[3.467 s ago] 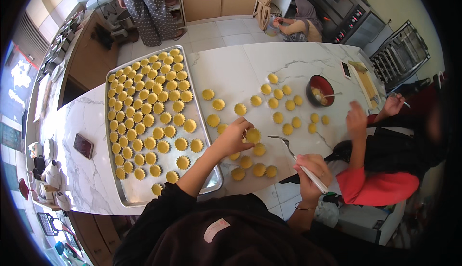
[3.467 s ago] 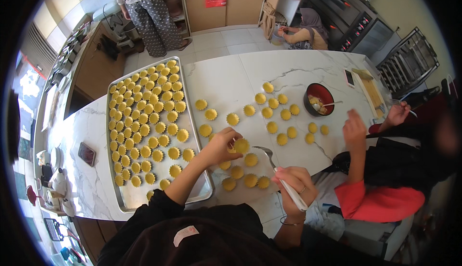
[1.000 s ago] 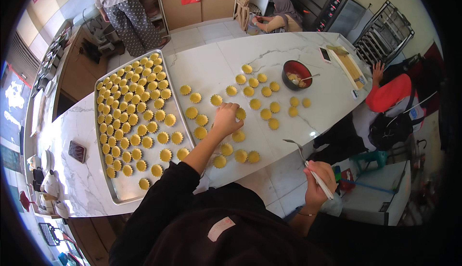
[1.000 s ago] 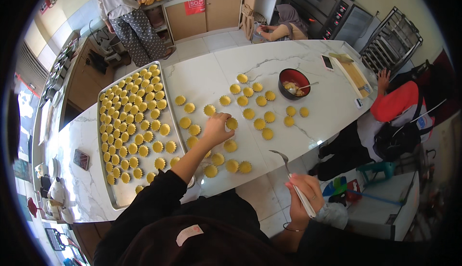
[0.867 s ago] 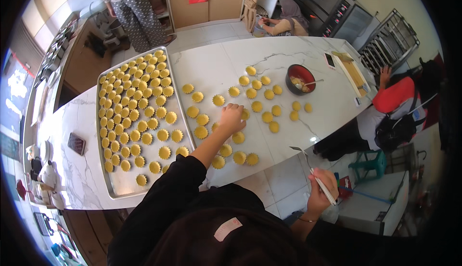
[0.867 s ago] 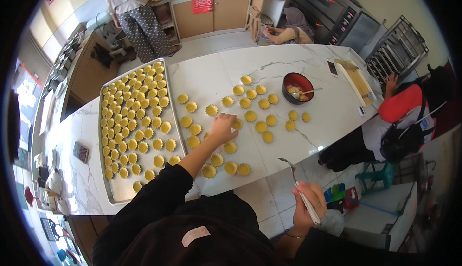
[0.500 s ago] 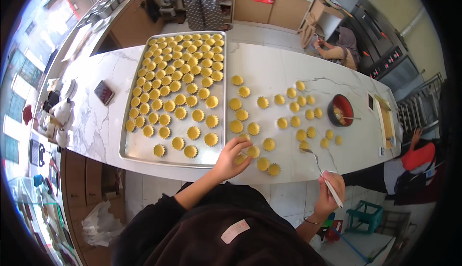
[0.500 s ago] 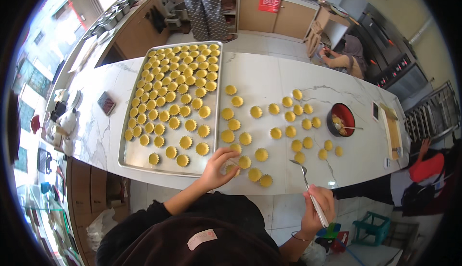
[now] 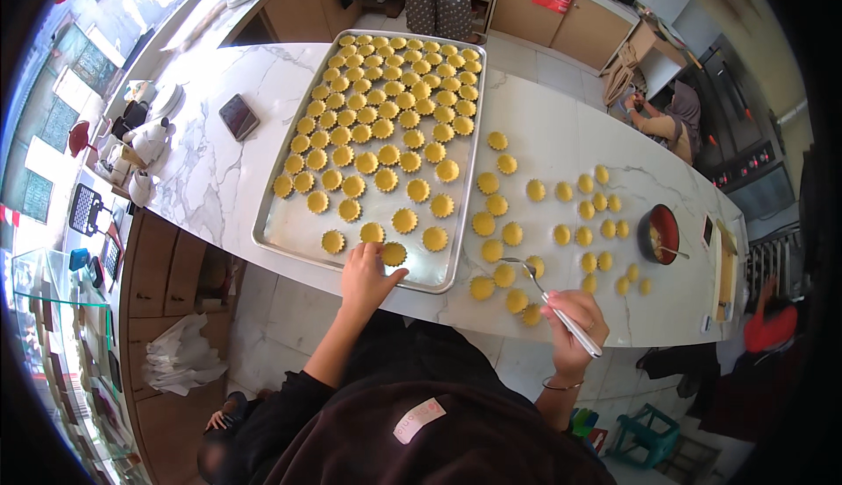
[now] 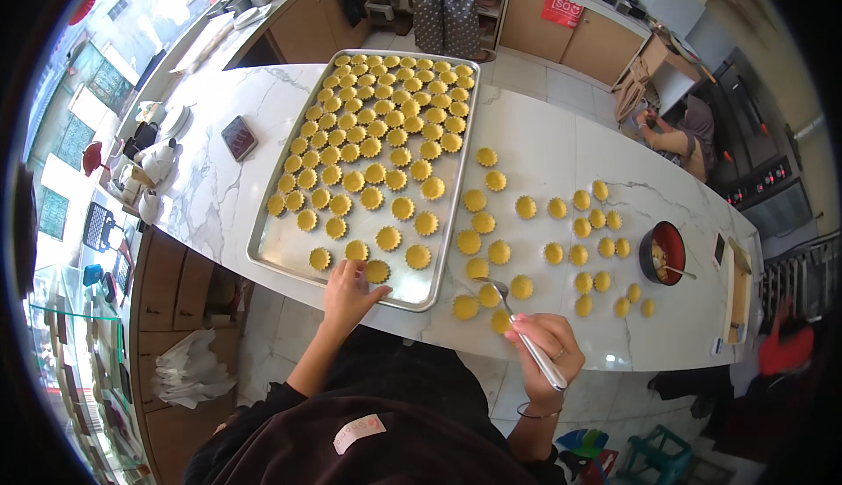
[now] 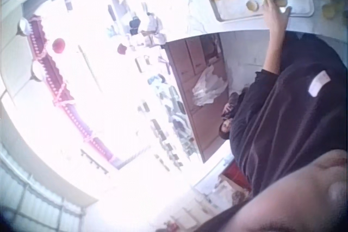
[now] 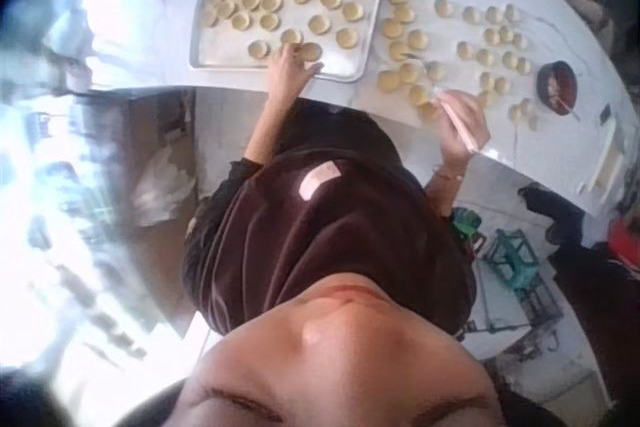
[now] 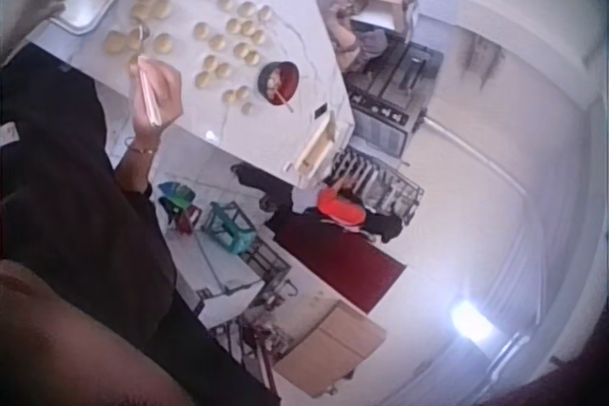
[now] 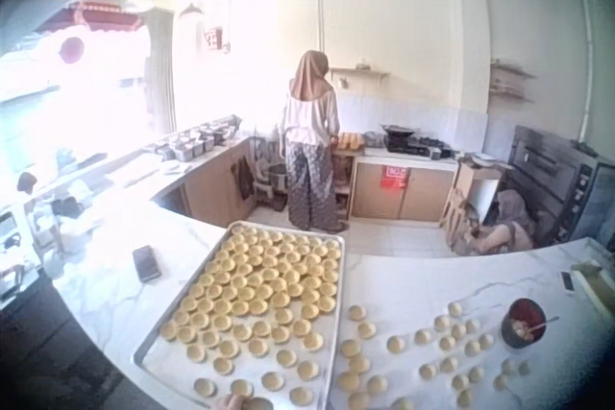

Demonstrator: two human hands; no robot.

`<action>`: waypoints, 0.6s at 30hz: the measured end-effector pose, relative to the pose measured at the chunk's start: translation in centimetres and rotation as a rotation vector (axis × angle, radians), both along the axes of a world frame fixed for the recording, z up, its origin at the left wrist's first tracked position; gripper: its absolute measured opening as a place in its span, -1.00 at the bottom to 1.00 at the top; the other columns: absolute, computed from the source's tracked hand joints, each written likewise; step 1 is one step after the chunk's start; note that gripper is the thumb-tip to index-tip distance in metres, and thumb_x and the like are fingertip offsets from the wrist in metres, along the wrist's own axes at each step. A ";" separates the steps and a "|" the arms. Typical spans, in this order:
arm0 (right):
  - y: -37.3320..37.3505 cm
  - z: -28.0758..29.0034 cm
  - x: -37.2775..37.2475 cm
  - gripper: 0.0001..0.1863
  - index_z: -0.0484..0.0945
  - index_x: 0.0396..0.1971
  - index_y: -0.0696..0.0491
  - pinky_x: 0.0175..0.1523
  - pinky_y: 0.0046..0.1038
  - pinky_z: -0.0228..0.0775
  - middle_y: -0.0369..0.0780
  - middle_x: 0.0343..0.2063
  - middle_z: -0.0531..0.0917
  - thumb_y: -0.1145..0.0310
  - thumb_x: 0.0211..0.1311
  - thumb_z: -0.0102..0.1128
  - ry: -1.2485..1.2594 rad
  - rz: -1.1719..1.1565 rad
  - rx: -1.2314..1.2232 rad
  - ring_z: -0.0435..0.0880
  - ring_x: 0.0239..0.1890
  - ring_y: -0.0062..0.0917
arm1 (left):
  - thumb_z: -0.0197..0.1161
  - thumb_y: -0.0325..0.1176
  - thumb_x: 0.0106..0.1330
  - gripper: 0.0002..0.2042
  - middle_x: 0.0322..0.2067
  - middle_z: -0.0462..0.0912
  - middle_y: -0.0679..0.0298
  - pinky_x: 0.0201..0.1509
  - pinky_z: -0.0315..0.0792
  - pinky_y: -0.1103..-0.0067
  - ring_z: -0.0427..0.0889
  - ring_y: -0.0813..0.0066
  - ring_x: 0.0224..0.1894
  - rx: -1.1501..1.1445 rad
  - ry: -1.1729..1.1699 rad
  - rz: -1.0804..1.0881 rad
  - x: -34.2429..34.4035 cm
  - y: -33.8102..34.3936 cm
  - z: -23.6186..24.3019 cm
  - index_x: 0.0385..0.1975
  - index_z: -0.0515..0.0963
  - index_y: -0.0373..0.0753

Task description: The person places small dough pieces into yellow tart molds on a large tray and uses a fork to dock the bottom of the dough in each mold.

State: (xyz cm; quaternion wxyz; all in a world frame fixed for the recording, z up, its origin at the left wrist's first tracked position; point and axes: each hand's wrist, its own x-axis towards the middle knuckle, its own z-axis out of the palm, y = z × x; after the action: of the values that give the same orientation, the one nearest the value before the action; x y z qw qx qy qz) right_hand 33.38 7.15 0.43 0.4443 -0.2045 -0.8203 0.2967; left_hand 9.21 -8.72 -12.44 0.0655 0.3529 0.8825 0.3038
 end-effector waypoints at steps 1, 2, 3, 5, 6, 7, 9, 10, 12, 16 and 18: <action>-0.4 0.0 -0.5 -0.65 0.61 -0.31 0.08 -0.27 -0.50 0.50 -0.19 -0.41 0.64 0.67 -0.20 0.42 -0.010 0.022 -0.022 0.62 -0.36 -0.42 | 0.51 -0.22 -0.15 -0.51 -0.27 0.55 0.12 -0.07 0.42 0.33 0.52 0.11 -0.16 0.020 -0.036 0.000 -0.1 0.2 -0.4 -0.23 0.47 -0.27; -0.9 -0.1 -1.0 -0.64 0.61 -0.31 0.08 -0.27 -0.50 0.50 -0.20 -0.41 0.64 0.67 -0.21 0.43 -0.019 0.043 -0.044 0.63 -0.36 -0.43 | 0.51 -0.21 -0.16 -0.50 -0.28 0.55 0.12 -0.07 0.43 0.33 0.53 0.12 -0.16 0.039 -0.073 -0.001 -0.3 0.3 -0.6 -0.23 0.48 -0.26; -1.2 -0.2 -1.7 -0.64 0.61 -0.31 0.08 -0.27 -0.50 0.50 -0.20 -0.41 0.64 0.67 -0.21 0.43 -0.023 0.038 -0.042 0.63 -0.36 -0.43 | 0.48 -0.23 -0.13 -0.50 -0.27 0.54 0.12 -0.07 0.43 0.33 0.53 0.13 -0.17 0.043 -0.092 -0.015 -0.4 0.6 -0.4 -0.18 0.48 -0.27; -2.1 -0.4 -3.1 -0.65 0.63 -0.35 0.07 -0.28 -0.51 0.50 -0.23 -0.40 0.65 0.65 -0.24 0.46 -0.030 0.072 -0.063 0.63 -0.37 -0.45 | 0.46 -0.25 -0.12 -0.50 -0.27 0.53 0.12 -0.08 0.43 0.34 0.53 0.14 -0.18 0.060 -0.060 -0.070 -0.9 0.8 -0.9 -0.15 0.48 -0.27; -2.6 -0.7 -3.7 -0.65 0.63 -0.35 0.07 -0.28 -0.51 0.50 -0.23 -0.40 0.65 0.65 -0.24 0.46 -0.033 0.064 -0.063 0.63 -0.37 -0.45 | 0.45 -0.26 -0.11 -0.49 -0.26 0.52 0.12 -0.08 0.44 0.35 0.53 0.14 -0.18 0.075 -0.025 -0.119 -1.2 0.8 -1.4 -0.11 0.49 -0.27; -3.1 -0.9 -4.4 -0.66 0.63 -0.37 0.07 -0.29 -0.51 0.49 -0.24 -0.40 0.65 0.64 -0.25 0.47 -0.054 0.087 -0.058 0.63 -0.38 -0.45 | 0.41 -0.28 -0.08 -0.50 -0.23 0.50 0.12 -0.08 0.44 0.35 0.52 0.14 -0.19 0.074 -0.037 -0.147 -1.6 0.7 -1.6 -0.08 0.49 -0.28; -3.8 -1.3 -5.6 -0.68 0.64 -0.40 0.08 -0.32 -0.50 0.48 -0.25 -0.41 0.65 0.62 -0.26 0.48 -0.062 0.114 -0.064 0.63 -0.40 -0.45 | 0.41 -0.29 -0.06 -0.51 -0.22 0.50 0.12 -0.11 0.46 0.37 0.53 0.17 -0.20 0.079 -0.042 -0.188 -2.1 0.5 -1.4 -0.08 0.49 -0.28; -4.1 -1.3 -6.0 -0.68 0.64 -0.40 0.08 -0.32 -0.50 0.48 -0.25 -0.41 0.65 0.62 -0.26 0.48 -0.062 0.104 -0.064 0.63 -0.40 -0.45 | 0.42 -0.30 -0.05 -0.52 -0.21 0.49 0.12 -0.13 0.47 0.39 0.54 0.19 -0.20 0.079 -0.046 -0.221 -2.3 0.4 -1.1 -0.09 0.49 -0.29; -4.7 -1.2 -6.8 -0.69 0.64 -0.40 0.08 -0.33 -0.50 0.48 -0.25 -0.41 0.65 0.62 -0.26 0.48 -0.065 0.094 -0.076 0.63 -0.39 -0.45 | 0.43 -0.33 -0.06 -0.53 -0.20 0.49 0.12 -0.18 0.50 0.42 0.55 0.24 -0.21 0.128 -0.133 -0.247 -2.9 0.3 -0.4 -0.10 0.49 -0.29; -5.2 -0.4 -8.5 -0.68 0.64 -0.40 0.07 -0.33 -0.51 0.48 -0.26 -0.41 0.65 0.62 -0.26 0.48 -0.002 0.078 -0.037 0.64 -0.38 -0.46 | 0.48 -0.44 -0.10 -0.54 -0.20 0.49 0.13 -0.33 0.53 0.55 0.59 0.37 -0.29 0.348 -0.222 -0.335 -3.9 0.3 2.0 -0.13 0.50 -0.30; -5.5 0.2 -9.3 -0.68 0.65 -0.38 0.06 -0.33 -0.53 0.48 -0.26 -0.39 0.66 0.59 -0.27 0.48 0.024 0.121 0.047 0.65 -0.37 -0.46 | 0.49 -0.45 -0.12 -0.53 -0.20 0.51 0.15 -0.34 0.53 0.56 0.60 0.39 -0.33 0.374 -0.251 -0.371 -4.5 0.6 3.1 -0.14 0.50 -0.30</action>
State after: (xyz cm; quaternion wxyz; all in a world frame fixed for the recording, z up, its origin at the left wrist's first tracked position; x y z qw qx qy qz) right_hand 24.09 1.65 0.61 0.4400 -0.1406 -0.8324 0.3061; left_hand 4.70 -8.14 -9.37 0.1622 0.4737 0.7167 0.4854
